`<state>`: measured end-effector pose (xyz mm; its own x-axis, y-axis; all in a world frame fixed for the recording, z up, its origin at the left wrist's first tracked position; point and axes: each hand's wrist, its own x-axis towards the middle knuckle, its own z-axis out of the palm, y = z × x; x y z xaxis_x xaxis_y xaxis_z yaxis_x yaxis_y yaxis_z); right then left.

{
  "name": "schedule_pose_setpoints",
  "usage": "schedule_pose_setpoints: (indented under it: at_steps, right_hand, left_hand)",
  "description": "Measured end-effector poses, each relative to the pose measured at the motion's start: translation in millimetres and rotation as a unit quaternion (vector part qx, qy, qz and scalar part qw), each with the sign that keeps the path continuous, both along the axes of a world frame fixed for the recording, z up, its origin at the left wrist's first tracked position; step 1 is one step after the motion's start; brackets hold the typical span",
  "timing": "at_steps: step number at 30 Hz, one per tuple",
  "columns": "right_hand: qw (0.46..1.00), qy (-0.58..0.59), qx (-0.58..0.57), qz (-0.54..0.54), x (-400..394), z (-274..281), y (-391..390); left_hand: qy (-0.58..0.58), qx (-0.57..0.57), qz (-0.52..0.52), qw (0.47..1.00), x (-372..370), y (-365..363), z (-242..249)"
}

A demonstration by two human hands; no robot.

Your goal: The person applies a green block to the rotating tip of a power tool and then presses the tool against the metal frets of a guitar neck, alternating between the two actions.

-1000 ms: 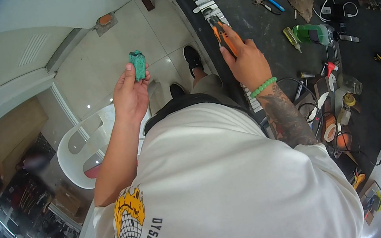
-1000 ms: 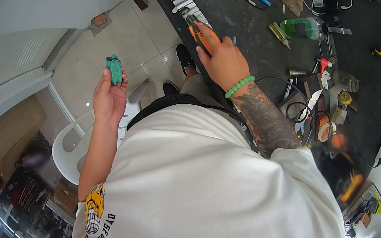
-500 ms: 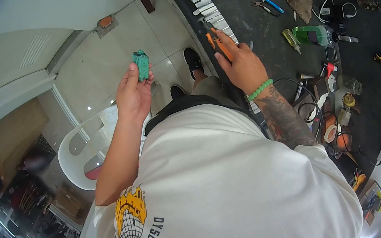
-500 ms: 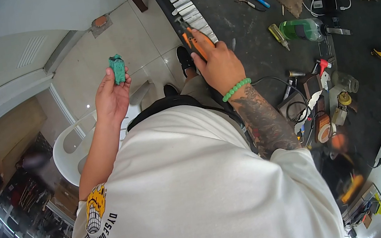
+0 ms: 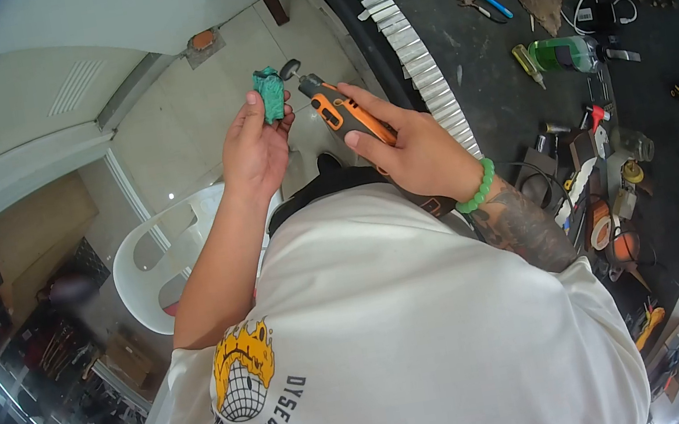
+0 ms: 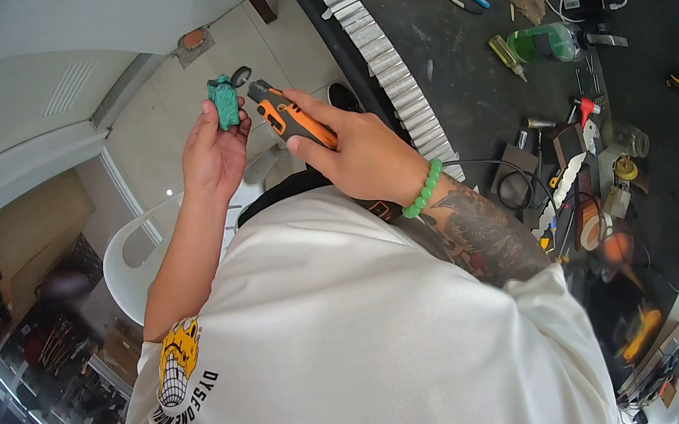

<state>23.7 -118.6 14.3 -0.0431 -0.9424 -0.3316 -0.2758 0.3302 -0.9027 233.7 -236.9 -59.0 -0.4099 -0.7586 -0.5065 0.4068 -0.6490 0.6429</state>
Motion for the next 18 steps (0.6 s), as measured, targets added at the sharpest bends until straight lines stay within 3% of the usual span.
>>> schedule_pose_setpoints:
  at_steps: [18]
  right_hand:
    - [0.997, 0.060, -0.015, -0.055, 46.7, 22.8, 51.1]
  left_hand:
    - [-0.014, -0.060, -0.052, 0.997, 28.0, 26.8, 13.5]
